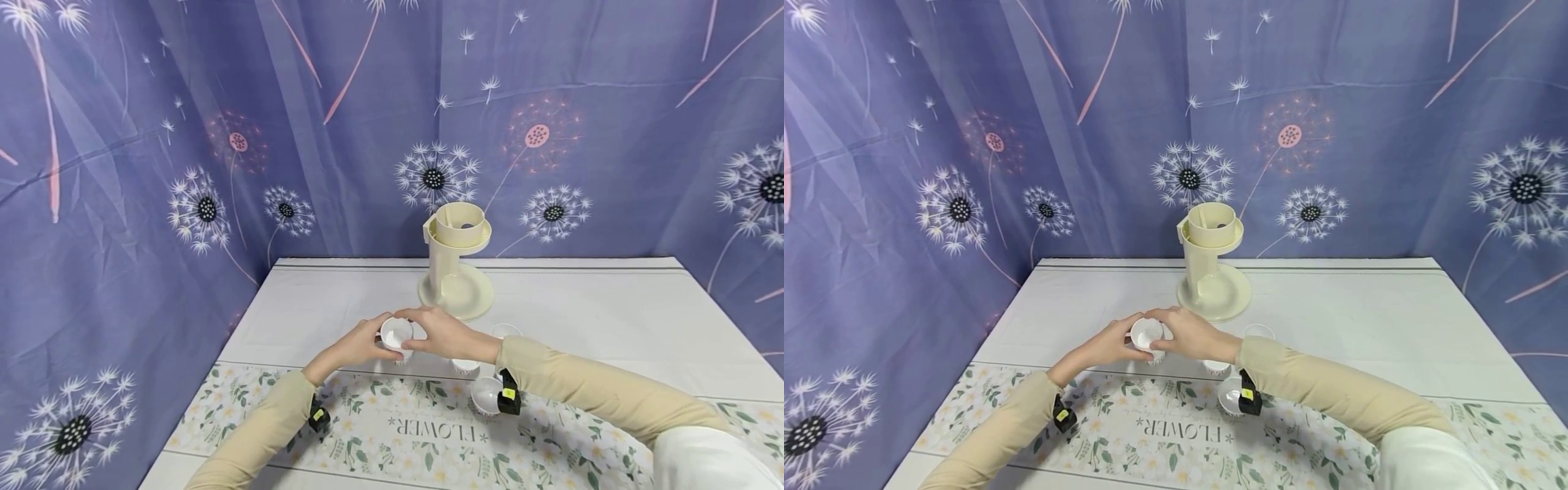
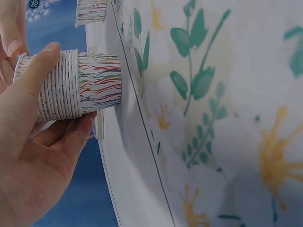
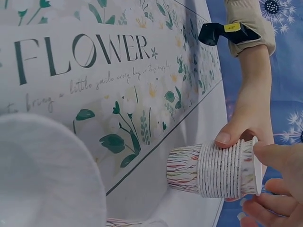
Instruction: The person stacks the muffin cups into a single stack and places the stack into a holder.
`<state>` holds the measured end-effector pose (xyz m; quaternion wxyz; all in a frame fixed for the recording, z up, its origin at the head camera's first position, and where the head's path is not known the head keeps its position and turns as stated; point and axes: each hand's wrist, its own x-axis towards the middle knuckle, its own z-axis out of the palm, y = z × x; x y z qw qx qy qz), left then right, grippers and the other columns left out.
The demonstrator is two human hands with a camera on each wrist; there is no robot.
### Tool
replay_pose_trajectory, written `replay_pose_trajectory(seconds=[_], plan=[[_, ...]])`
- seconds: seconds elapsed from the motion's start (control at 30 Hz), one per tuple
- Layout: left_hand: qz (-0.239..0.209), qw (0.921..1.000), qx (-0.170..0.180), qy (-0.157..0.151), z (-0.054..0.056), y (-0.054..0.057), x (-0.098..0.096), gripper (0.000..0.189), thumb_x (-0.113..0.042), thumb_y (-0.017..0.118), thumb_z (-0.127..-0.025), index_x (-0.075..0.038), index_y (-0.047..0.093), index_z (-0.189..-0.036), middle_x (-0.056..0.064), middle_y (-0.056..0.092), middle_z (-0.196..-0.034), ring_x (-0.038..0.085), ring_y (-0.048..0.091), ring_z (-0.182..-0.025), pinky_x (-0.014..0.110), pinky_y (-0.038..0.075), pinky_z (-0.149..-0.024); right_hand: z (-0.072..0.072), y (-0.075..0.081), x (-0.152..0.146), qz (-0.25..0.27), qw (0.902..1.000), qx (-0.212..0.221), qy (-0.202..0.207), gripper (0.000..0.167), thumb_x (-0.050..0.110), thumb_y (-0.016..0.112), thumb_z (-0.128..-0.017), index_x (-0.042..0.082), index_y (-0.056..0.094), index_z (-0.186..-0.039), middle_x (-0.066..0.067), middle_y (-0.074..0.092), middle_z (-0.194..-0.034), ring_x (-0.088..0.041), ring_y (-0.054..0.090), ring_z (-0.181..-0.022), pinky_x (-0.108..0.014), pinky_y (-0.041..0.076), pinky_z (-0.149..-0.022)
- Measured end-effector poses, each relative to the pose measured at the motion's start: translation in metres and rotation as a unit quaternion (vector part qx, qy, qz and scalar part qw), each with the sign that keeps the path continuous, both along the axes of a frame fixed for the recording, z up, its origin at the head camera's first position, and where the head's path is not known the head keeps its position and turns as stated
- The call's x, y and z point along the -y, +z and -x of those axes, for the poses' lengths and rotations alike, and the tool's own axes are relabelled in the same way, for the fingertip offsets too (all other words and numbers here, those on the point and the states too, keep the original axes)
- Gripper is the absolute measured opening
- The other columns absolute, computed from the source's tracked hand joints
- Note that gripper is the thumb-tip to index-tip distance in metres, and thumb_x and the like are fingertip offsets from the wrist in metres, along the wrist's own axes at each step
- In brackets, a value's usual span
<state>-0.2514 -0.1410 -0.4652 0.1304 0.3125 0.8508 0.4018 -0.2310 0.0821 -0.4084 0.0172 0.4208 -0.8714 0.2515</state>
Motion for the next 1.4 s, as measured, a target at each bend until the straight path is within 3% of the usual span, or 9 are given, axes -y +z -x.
replay_pose_trajectory(seconds=[0.4,0.6,0.9,1.13,1.4], plan=[[-0.015,0.9996,-0.018,-0.017,-0.0012,0.0004,-0.0011,0.062,-0.023,0.078,-0.082,-0.014,0.045,-0.134,0.009,0.061,-0.123,0.023,0.061,-0.115,0.025,0.054,-0.093,0.0003,-0.0004,-0.0043,-0.013,0.9998,0.016,0.004,0.046,0.020,0.072,-0.087,-0.002,0.061,-0.125,-0.017,0.069,-0.117,-0.027,0.068,-0.105,-0.037,0.056,-0.091],[0.000,0.9996,-0.019,-0.020,-0.0015,0.0016,-0.0010,0.062,-0.026,0.078,-0.082,-0.021,0.046,-0.135,0.003,0.063,-0.122,0.017,0.062,-0.113,0.030,0.054,-0.095,-0.0017,-0.0005,-0.0064,-0.037,0.9990,0.025,-0.002,0.044,0.021,0.069,-0.089,-0.004,0.061,-0.125,-0.017,0.068,-0.119,-0.027,0.068,-0.106,-0.036,0.057,-0.089],[0.027,0.9988,-0.014,-0.038,-0.0044,0.0037,-0.0019,0.066,-0.031,0.070,-0.090,-0.017,0.037,-0.144,0.002,0.064,-0.120,0.014,0.064,-0.106,0.031,0.054,-0.093,-0.0031,-0.0012,-0.0068,-0.054,0.9981,0.024,-0.014,0.046,0.023,0.068,-0.091,-0.005,0.059,-0.127,-0.018,0.067,-0.120,-0.028,0.067,-0.107,-0.037,0.057,-0.091],[0.043,0.9988,0.002,-0.022,-0.0047,0.0067,-0.0019,0.068,-0.044,0.065,-0.091,-0.021,0.035,-0.148,-0.001,0.059,-0.132,0.015,0.059,-0.117,0.038,0.052,-0.098,-0.0053,0.0005,-0.0072,-0.066,0.9973,0.028,-0.013,0.048,0.023,0.067,-0.091,-0.006,0.057,-0.129,-0.019,0.066,-0.121,-0.029,0.067,-0.108,-0.038,0.056,-0.092],[0.068,0.9968,-0.042,-0.001,-0.0043,0.0080,-0.0028,0.068,-0.049,0.057,-0.094,-0.012,0.037,-0.148,0.005,0.043,-0.150,0.026,0.044,-0.136,0.047,0.045,-0.106,-0.0070,0.0000,-0.0085,-0.069,0.9969,0.032,-0.017,0.050,0.022,0.065,-0.092,-0.006,0.054,-0.132,-0.019,0.064,-0.125,-0.029,0.065,-0.110,-0.040,0.054,-0.095]])
